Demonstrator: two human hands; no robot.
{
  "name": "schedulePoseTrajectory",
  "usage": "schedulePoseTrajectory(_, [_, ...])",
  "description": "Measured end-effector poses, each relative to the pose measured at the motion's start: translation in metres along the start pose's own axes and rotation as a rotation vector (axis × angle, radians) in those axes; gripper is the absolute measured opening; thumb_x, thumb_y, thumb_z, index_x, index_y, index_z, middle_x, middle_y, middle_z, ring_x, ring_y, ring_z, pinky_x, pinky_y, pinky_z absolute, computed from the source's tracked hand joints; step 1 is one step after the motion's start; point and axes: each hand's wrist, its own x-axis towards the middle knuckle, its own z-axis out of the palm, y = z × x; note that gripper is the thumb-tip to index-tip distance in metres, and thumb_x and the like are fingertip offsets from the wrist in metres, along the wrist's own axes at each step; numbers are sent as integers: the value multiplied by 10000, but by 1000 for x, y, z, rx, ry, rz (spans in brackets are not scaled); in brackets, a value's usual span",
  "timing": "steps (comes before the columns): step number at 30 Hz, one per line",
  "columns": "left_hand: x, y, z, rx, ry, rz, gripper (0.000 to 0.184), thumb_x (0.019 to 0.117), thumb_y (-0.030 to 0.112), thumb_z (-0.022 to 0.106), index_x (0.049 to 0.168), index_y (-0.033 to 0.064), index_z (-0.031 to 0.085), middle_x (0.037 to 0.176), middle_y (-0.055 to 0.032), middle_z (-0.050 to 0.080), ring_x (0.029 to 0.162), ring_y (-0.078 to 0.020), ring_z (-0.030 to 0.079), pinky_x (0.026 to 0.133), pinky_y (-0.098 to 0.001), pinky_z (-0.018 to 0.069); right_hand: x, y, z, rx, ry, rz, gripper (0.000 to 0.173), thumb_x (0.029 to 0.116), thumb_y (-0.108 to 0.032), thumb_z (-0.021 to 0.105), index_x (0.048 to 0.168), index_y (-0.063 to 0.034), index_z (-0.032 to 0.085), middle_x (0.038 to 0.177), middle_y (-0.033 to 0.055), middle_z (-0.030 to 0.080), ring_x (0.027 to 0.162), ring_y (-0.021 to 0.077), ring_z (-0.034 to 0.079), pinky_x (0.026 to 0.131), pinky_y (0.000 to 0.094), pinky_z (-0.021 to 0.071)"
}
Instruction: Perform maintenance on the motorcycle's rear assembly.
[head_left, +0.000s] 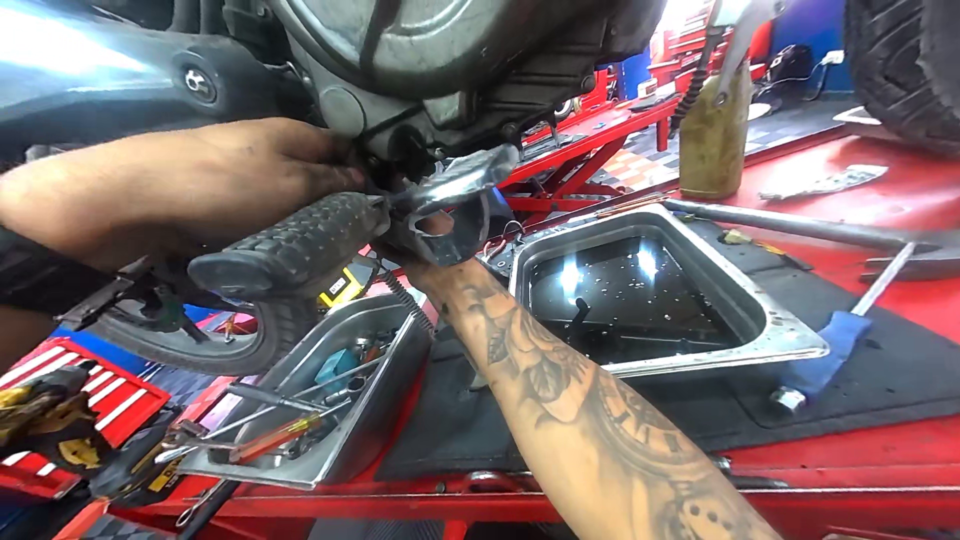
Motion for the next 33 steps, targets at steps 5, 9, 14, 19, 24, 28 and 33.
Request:
schedulePoseTrajectory(5, [-1, 1, -1, -89, -22, -33, 305, 1079, 383, 446, 1025, 203, 686, 786, 19, 687, 647, -89, 652, 533, -312, 554, -10, -10, 9, -26, 49, 14, 150, 1054, -212, 541, 1098, -92, 620, 883, 37, 654, 782, 142, 644, 672, 344, 566])
schedulePoseTrajectory(9, [-9, 12, 5, -204, 1, -116, 264, 1080, 335, 452, 1059, 177, 663, 798, 3, 687, 645, -90, 656, 528, -281, 554, -24, -21, 16, -6, 72, 58, 132, 1044, -152, 551, 1132, -63, 594, 917, 90, 640, 803, 194, 645, 708, 390, 587])
schedulePoseTrajectory(14, [-8, 13, 5, -188, -3, -103, 262, 1084, 310, 437, 1047, 168, 654, 797, 6, 679, 653, -87, 648, 542, -278, 546, -11, -12, 10, -61, 25, -17, 125, 1026, -183, 582, 1091, -80, 608, 856, 48, 648, 742, 144, 636, 637, 338, 559])
schedulePoseTrajectory(19, [-10, 13, 7, -225, 21, -98, 268, 1085, 295, 435, 1028, 156, 657, 788, -1, 684, 643, -90, 650, 534, -277, 546, -24, -21, 14, -64, 60, 21, 178, 1034, -190, 579, 1164, -69, 593, 940, 85, 650, 815, 184, 653, 700, 382, 589])
schedulePoseTrajectory(24, [-13, 16, 10, -181, 67, -72, 260, 1087, 273, 439, 1005, 158, 658, 779, 22, 667, 644, -59, 632, 551, -256, 532, -31, -26, 19, -13, 91, 49, 177, 1034, -193, 575, 1169, -81, 596, 969, 94, 651, 852, 214, 658, 741, 427, 594])
schedulePoseTrajectory(28, [-7, 1, 7, -113, 63, -24, 294, 1080, 353, 444, 1021, 182, 676, 808, 27, 686, 679, -66, 648, 577, -299, 546, -28, -25, 19, -10, 114, 63, 209, 1050, -216, 536, 1194, -76, 592, 1005, 121, 650, 879, 245, 660, 749, 466, 592])
schedulePoseTrajectory(33, [49, -95, 4, -96, -41, 79, 396, 1013, 656, 429, 1089, 342, 657, 874, 75, 716, 698, -51, 689, 544, -398, 615, -11, -11, 14, -116, 146, 5, 254, 1023, -292, 550, 1171, -101, 628, 965, 85, 679, 838, 192, 661, 682, 403, 572])
